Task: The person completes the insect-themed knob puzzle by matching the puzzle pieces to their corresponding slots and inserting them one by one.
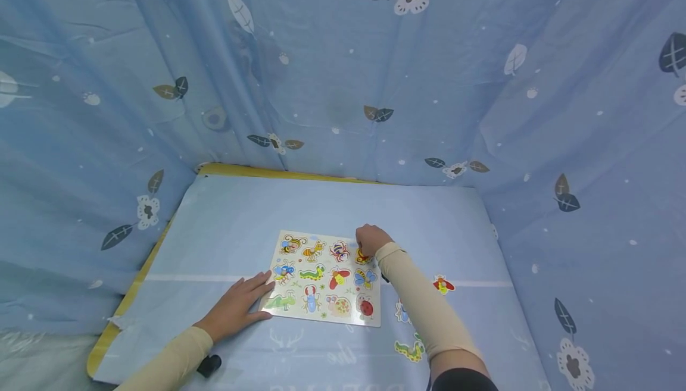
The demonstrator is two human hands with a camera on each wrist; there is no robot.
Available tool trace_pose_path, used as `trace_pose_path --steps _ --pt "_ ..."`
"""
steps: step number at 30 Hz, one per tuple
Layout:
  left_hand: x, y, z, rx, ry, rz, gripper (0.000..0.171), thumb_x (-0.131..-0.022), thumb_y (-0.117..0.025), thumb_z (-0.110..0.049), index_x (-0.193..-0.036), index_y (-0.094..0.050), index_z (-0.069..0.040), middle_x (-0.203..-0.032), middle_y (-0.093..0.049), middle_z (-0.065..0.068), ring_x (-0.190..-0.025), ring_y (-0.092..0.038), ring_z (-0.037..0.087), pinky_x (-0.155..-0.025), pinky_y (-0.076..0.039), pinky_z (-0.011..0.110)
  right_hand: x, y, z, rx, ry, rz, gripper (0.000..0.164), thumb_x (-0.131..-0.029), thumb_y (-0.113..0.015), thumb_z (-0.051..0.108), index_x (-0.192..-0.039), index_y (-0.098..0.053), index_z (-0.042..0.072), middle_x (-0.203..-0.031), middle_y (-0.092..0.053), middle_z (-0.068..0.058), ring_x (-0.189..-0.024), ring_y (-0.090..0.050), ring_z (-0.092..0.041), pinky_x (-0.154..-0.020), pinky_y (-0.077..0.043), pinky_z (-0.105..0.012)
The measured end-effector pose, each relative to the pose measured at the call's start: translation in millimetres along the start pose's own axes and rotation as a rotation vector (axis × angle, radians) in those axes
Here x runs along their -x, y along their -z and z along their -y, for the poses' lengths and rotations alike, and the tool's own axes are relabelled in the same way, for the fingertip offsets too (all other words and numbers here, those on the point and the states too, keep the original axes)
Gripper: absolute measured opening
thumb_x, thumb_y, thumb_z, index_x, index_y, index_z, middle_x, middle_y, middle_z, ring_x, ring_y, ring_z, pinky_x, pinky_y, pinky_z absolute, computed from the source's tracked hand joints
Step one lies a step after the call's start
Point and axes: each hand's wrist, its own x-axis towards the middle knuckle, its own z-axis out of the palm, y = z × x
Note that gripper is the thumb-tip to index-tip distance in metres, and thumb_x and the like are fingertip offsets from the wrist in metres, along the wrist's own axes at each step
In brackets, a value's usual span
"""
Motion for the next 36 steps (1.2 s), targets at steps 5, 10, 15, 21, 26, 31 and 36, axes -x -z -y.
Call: trace_pose_path --steps 5,10,15,21,26,31,36 --pt "-0.6 -0.1 -0.9 -0.002 -0.005 -0.007 0.079 -0.086 -0.075 -0.058 -0.151 -0.054 -0.019 -0.167 -0.04 0.001 -0.155 -0.038 0.026 -0.125 -0.033 0.06 -2.1 -1.8 -2.8 0.01 0.006 -0.006 0.025 -0.089 -0.078 0.003 -0.069 -0.068 0.013 -0.064 -0.061 0.001 -0.054 -0.047 -0.011 -0.052 -0.042 -0.024" --pt "-1.4 0.2 -0.5 0.009 -0.013 -0.007 0.078 -0.087 -0.075 -0.058 -0.152 -0.054 -0.02 -0.167 -0.039 0.001 -0.155 -0.037 0.026 -0.126 -0.032 0.06 0.8 -1.1 -2.6 -0.004 0.004 0.0 0.023 -0.09 -0.078 0.003 -0.071 -0.068 0.012 -0.065 -0.062 0.0 -0.055 -0.048 -0.012 -0.053 -0.042 -0.025" --pt "-2.4 0.7 -0.3 0.007 -0.02 0.0 0.078 -0.088 -0.074 -0.058 -0.153 -0.053 -0.02 -0.167 -0.039 0.001 -0.155 -0.037 0.026 -0.126 -0.031 0.061 3.6 -0.4 -3.1 -0.002 0.008 0.01 0.027 -0.09 -0.077 0.003 -0.068 -0.065 0.013 -0.061 -0.056 0.002 -0.053 -0.044 -0.011 -0.051 -0.039 -0.024" --pt "-4.0 2.2 1.2 -0.003 -0.026 -0.011 0.079 -0.087 -0.075 -0.058 -0.153 -0.053 -0.02 -0.167 -0.038 0.001 -0.155 -0.037 0.027 -0.125 -0.032 0.061 4.8 2.8 -2.4 -0.023 0.005 -0.009 0.026 -0.091 -0.077 0.003 -0.069 -0.064 0.011 -0.063 -0.054 0.001 -0.055 -0.044 -0.012 -0.052 -0.039 -0.024" --pt "-5.2 2.6 1.7 0.003 -0.032 -0.004 0.079 -0.088 -0.074 -0.058 -0.153 -0.052 -0.02 -0.168 -0.038 0.001 -0.155 -0.037 0.027 -0.125 -0.032 0.061 8.2 6.8 1.1 -0.032 -0.013 0.006 0.015 -0.09 -0.078 0.002 -0.077 -0.072 0.009 -0.071 -0.064 0.0 -0.059 -0.05 -0.013 -0.055 -0.043 -0.025" --pt "-4.0 2.9 0.4 0.015 -0.024 0.004 0.079 -0.087 -0.075 -0.058 -0.153 -0.053 -0.02 -0.168 -0.038 0.001 -0.155 -0.037 0.026 -0.125 -0.032 0.061 13.5 8.4 2.7 -0.048 -0.01 0.006 0.01 -0.09 -0.076 0.0 -0.083 -0.075 0.006 -0.075 -0.068 -0.001 -0.062 -0.053 -0.014 -0.059 -0.046 -0.027" --pt "-1.7 2.3 -0.2 0.008 -0.016 0.006 0.08 -0.085 -0.077 -0.058 -0.152 -0.054 -0.02 -0.167 -0.039 0.001 -0.155 -0.038 0.027 -0.124 -0.033 0.061 19.3 6.1 -0.6 -0.087 0.002 -0.003 0.007 -0.09 -0.077 0.001 -0.087 -0.076 0.008 -0.082 -0.07 -0.001 -0.069 -0.058 -0.014 -0.065 -0.053 -0.03"
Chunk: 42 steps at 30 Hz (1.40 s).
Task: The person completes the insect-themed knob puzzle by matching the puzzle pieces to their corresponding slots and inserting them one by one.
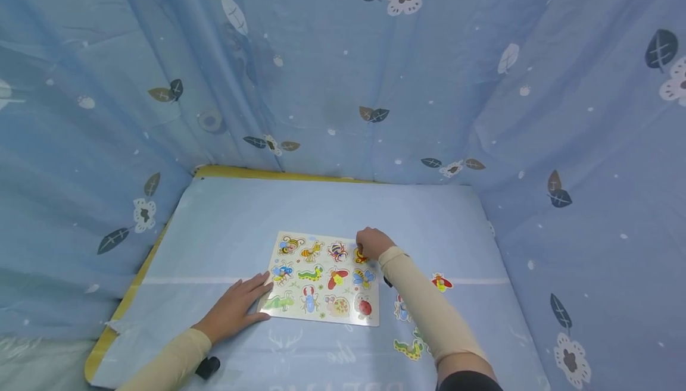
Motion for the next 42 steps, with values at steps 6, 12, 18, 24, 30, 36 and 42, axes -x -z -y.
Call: trace_pose_path --steps 6,12,18,24,30,36,42 --pt "-0.4 -2.3 -0.6 -0.02 0.007 -0.001 0.081 -0.084 -0.076 -0.06 -0.152 -0.054 -0.021 -0.167 -0.039 0.0 -0.155 -0.038 0.026 -0.124 -0.034 0.061 12.3 -1.0 -11.7 -0.008 0.062 -0.032 0.007 -0.089 -0.077 0.001 -0.092 -0.078 0.007 -0.084 -0.07 -0.001 -0.074 -0.056 -0.013 -0.069 -0.051 -0.031" --pt "-1.6 -2.4 -1.1 -0.024 0.017 0.005 0.081 -0.085 -0.075 -0.061 -0.152 -0.054 -0.02 -0.168 -0.038 0.0 -0.155 -0.037 0.026 -0.125 -0.033 0.061 32.3 1.7 -22.5 -0.039 0.038 0.012 0.015 -0.082 -0.083 0.001 -0.096 -0.078 0.005 -0.086 -0.073 -0.005 -0.072 -0.054 -0.011 -0.068 -0.05 -0.03" --pt "0.8 -4.4 -1.6 -0.022 -0.003 -0.006 0.081 -0.084 -0.078 -0.058 -0.151 -0.055 -0.018 -0.167 -0.04 0.003 -0.154 -0.039 0.029 -0.123 -0.034 0.064 60.2 -6.1 -34.1 -0.025 -0.007 0.076 0.022 -0.08 -0.087 0.007 -0.099 -0.076 0.005 -0.094 -0.074 -0.007 -0.079 -0.056 -0.013 -0.074 -0.055 -0.034" --pt "0.4 -4.6 0.9 -0.03 -0.039 -0.037 0.08 -0.085 -0.078 -0.056 -0.15 -0.055 -0.017 -0.166 -0.041 0.005 -0.152 -0.041 0.03 -0.121 -0.035 0.064 86.5 -14.3 -39.2 -0.024 -0.047 0.123 0.02 -0.077 -0.09 0.009 -0.089 -0.073 0.01 -0.083 -0.066 0.0 -0.074 -0.052 -0.014 -0.068 -0.048 -0.032" --pt "-2.0 -2.4 2.8 -0.042 -0.033 -0.04 0.081 -0.085 -0.078 -0.057 -0.151 -0.055 -0.016 -0.166 -0.041 0.006 -0.153 -0.041 0.03 -0.122 -0.035 0.064 107.2 -19.8 -33.3 -0.06 -0.106 0.175 0.019 -0.076 -0.09 0.006 -0.082 -0.072 0.011 -0.075 -0.062 0.004 -0.073 -0.054 -0.015 -0.066 -0.047 -0.031" --pt "-2.3 -1.3 2.8 -0.034 -0.033 -0.029 0.081 -0.085 -0.077 -0.057 -0.152 -0.054 -0.016 -0.167 -0.039 0.006 -0.154 -0.039 0.031 -0.123 -0.033 0.064 119.4 -34.4 -37.0 -0.041 -0.145 0.187 0.024 -0.078 -0.088 0.005 -0.075 -0.067 0.016 -0.071 -0.057 0.006 -0.071 -0.052 -0.013 -0.064 -0.044 -0.028" --pt "-1.2 -2.8 2.5 -0.025 -0.042 -0.047 0.08 -0.085 -0.078 -0.055 -0.151 -0.054 -0.016 -0.166 -0.04 0.005 -0.153 -0.04 0.03 -0.123 -0.034 0.064 121.2 -42.8 -38.5 -0.057 -0.177 0.204 0.024 -0.08 -0.084 0.003 -0.073 -0.065 0.016 -0.069 -0.056 0.004 -0.069 -0.053 -0.014 -0.062 -0.042 -0.028"
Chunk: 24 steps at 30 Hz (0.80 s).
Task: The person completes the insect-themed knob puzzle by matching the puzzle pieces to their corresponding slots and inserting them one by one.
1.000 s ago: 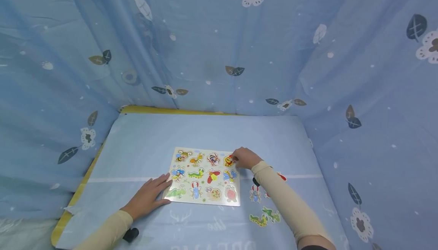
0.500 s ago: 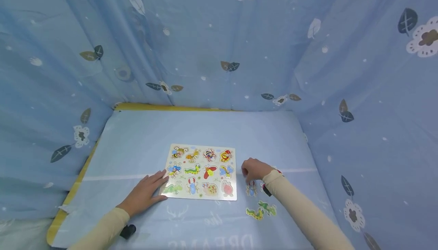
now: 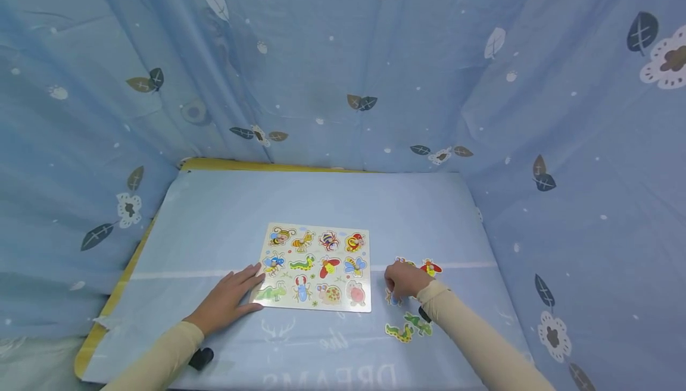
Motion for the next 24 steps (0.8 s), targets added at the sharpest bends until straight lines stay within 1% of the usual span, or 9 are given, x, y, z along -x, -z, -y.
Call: trace_pose_path --steps 3,10,15,20,24 --pt "-0.7 -0.3 -0.5 -0.001 0.0 -0.006 0.08 -0.085 -0.079 -0.055 -0.151 -0.055 -0.016 -0.166 -0.041 0.005 -0.153 -0.041 0.03 -0.122 -0.034 0.064 0.3 -0.9 0.8 0.002 0.006 -0.008 0.026 -0.079 -0.084 0.001 -0.071 -0.064 0.016 -0.067 -0.055 0.005 -0.066 -0.052 -0.013 -0.06 -0.041 -0.027" --pt "0.2 1.7 -2.2 -0.003 0.037 0.026 0.081 -0.085 -0.078 -0.057 -0.151 -0.054 -0.017 -0.167 -0.039 0.005 -0.154 -0.038 0.03 -0.123 -0.033 0.064 -3.3 -2.4 2.0 0.042 0.036 -0.036 0.032 -0.079 -0.085 0.004 -0.064 -0.062 0.019 -0.061 -0.054 0.007 -0.06 -0.048 -0.01 -0.056 -0.04 -0.025" --pt "1.4 2.6 -3.1 0.0 0.025 0.017 0.081 -0.085 -0.079 -0.056 -0.151 -0.055 -0.016 -0.166 -0.04 0.006 -0.153 -0.039 0.031 -0.123 -0.033 0.065 -8.3 0.4 3.8 0.063 0.052 -0.017 0.031 -0.079 -0.085 0.004 -0.064 -0.063 0.02 -0.062 -0.055 0.007 -0.061 -0.049 -0.01 -0.056 -0.04 -0.026" --pt "1.0 2.5 -2.8 -0.004 0.006 -0.002 0.08 -0.085 -0.078 -0.056 -0.151 -0.055 -0.016 -0.166 -0.041 0.006 -0.153 -0.04 0.031 -0.123 -0.034 0.064 -14.2 11.3 13.6 0.042 0.049 -0.012 0.029 -0.081 -0.085 0.006 -0.066 -0.064 0.021 -0.065 -0.057 0.007 -0.065 -0.052 -0.011 -0.059 -0.044 -0.026" --pt "-0.1 -0.4 -2.9 -0.007 0.017 0.005 0.081 -0.084 -0.079 -0.056 -0.151 -0.055 -0.017 -0.166 -0.041 0.005 -0.153 -0.04 0.03 -0.123 -0.034 0.063 -18.0 24.4 29.9 0.042 0.095 -0.052 0.028 -0.08 -0.084 0.003 -0.067 -0.065 0.02 -0.065 -0.058 0.006 -0.066 -0.051 -0.012 -0.06 -0.043 -0.026"
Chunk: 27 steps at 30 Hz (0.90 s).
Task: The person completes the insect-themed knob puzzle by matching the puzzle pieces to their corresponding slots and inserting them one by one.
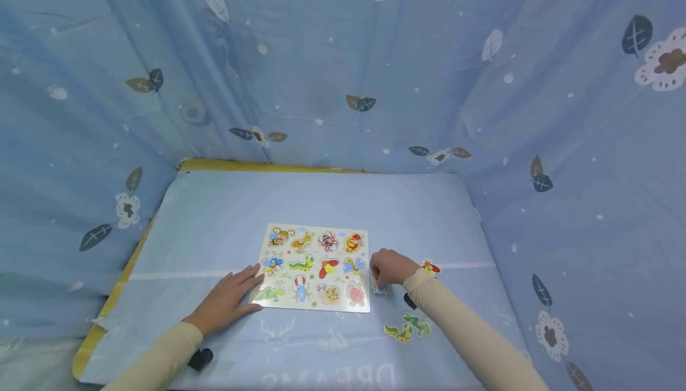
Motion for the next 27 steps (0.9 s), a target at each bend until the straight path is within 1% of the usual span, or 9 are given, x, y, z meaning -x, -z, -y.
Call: trace_pose_path --steps 4,8,13,17,22,27 --pt "0.4 -1.5 -0.8 0.003 0.021 0.02 0.082 -0.083 -0.079 -0.057 -0.151 -0.055 -0.018 -0.166 -0.04 0.004 -0.154 -0.039 0.029 -0.124 -0.033 0.063 -10.6 7.7 20.7 0.019 0.073 -0.032 0.025 -0.081 -0.082 0.002 -0.07 -0.066 0.018 -0.066 -0.058 0.007 -0.063 -0.05 -0.01 -0.058 -0.041 -0.025" --pt "0.9 -1.0 -2.9 0.016 0.029 0.026 0.082 -0.083 -0.079 -0.057 -0.151 -0.055 -0.018 -0.166 -0.04 0.004 -0.154 -0.039 0.029 -0.124 -0.032 0.063 -24.0 8.6 44.1 0.021 0.174 -0.05 0.022 -0.08 -0.079 0.0 -0.073 -0.067 0.016 -0.066 -0.056 0.007 -0.061 -0.047 -0.008 -0.056 -0.039 -0.024" --pt "1.9 -0.1 -3.4 0.019 0.04 0.026 0.081 -0.084 -0.079 -0.057 -0.151 -0.055 -0.018 -0.167 -0.04 0.003 -0.154 -0.038 0.028 -0.125 -0.032 0.062 -44.5 5.1 77.8 0.018 0.315 -0.058 0.024 -0.079 -0.077 -0.003 -0.071 -0.066 0.016 -0.065 -0.053 0.009 -0.059 -0.042 -0.006 -0.054 -0.036 -0.021" --pt "2.4 -0.2 -1.7 0.015 0.033 0.018 0.08 -0.084 -0.079 -0.056 -0.15 -0.056 -0.018 -0.166 -0.04 0.003 -0.154 -0.039 0.028 -0.124 -0.033 0.062 -59.4 0.6 103.4 0.048 0.398 -0.06 0.026 -0.081 -0.076 -0.003 -0.072 -0.067 0.019 -0.065 -0.055 0.012 -0.058 -0.043 -0.004 -0.055 -0.037 -0.018" --pt "2.6 0.6 0.5 0.008 0.028 0.014 0.08 -0.085 -0.078 -0.058 -0.151 -0.055 -0.019 -0.166 -0.04 0.003 -0.154 -0.038 0.028 -0.125 -0.033 0.061 -70.3 -6.4 128.5 0.077 0.456 -0.06 0.026 -0.078 -0.073 -0.005 -0.069 -0.067 0.018 -0.063 -0.053 0.012 -0.057 -0.039 -0.003 -0.053 -0.034 -0.016" --pt "1.1 2.4 1.4 0.011 0.034 0.027 0.079 -0.086 -0.076 -0.059 -0.151 -0.055 -0.019 -0.167 -0.039 0.002 -0.155 -0.037 0.027 -0.125 -0.032 0.061 -76.3 -17.7 140.9 0.105 0.45 -0.056 0.029 -0.079 -0.073 -0.004 -0.067 -0.063 0.02 -0.061 -0.048 0.013 -0.055 -0.037 -0.003 -0.05 -0.03 -0.016"
